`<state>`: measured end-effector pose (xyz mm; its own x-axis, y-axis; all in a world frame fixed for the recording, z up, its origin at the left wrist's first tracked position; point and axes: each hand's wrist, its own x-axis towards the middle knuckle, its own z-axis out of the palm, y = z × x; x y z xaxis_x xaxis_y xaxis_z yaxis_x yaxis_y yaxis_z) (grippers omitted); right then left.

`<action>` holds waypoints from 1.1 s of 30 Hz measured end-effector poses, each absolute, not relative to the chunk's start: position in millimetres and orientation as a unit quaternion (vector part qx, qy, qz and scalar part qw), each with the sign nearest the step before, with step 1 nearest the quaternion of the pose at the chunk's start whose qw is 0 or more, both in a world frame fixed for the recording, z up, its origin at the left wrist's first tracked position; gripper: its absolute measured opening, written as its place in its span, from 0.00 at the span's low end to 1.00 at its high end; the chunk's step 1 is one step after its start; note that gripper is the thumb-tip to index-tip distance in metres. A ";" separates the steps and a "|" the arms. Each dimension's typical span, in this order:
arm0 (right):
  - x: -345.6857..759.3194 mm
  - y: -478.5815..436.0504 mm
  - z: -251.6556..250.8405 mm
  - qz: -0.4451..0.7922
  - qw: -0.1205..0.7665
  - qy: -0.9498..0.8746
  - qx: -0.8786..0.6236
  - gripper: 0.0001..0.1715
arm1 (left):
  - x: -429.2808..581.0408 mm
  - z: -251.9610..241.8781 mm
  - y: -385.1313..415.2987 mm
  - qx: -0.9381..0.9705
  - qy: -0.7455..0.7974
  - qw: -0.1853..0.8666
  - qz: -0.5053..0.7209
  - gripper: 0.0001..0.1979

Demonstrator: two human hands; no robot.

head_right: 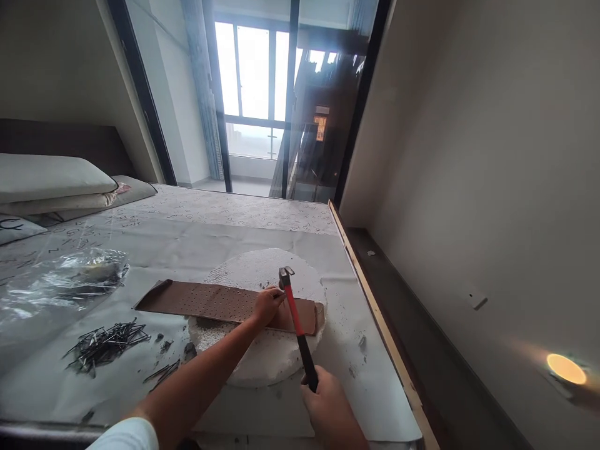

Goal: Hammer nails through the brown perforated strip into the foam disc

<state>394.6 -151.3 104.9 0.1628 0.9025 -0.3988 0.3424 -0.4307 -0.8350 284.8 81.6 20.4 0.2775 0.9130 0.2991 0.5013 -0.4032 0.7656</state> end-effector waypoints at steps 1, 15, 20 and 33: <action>393.5 -151.3 104.4 0.472 0.298 -0.447 -0.699 0.03 | 284.8 19.9 81.3 0.749 0.476 0.273 0.371 0.10; 395.7 -150.8 92.7 0.444 0.322 -0.441 -0.710 0.02 | 285.1 21.4 78.5 0.762 0.475 0.266 0.350 0.09; 396.9 -150.0 91.9 0.414 0.332 -0.457 -0.714 0.01 | 285.5 21.0 78.5 0.761 0.476 0.263 0.353 0.08; 396.7 -149.0 93.6 0.463 0.310 -0.427 -0.713 0.02 | 283.6 21.3 79.6 0.767 0.484 0.256 0.334 0.08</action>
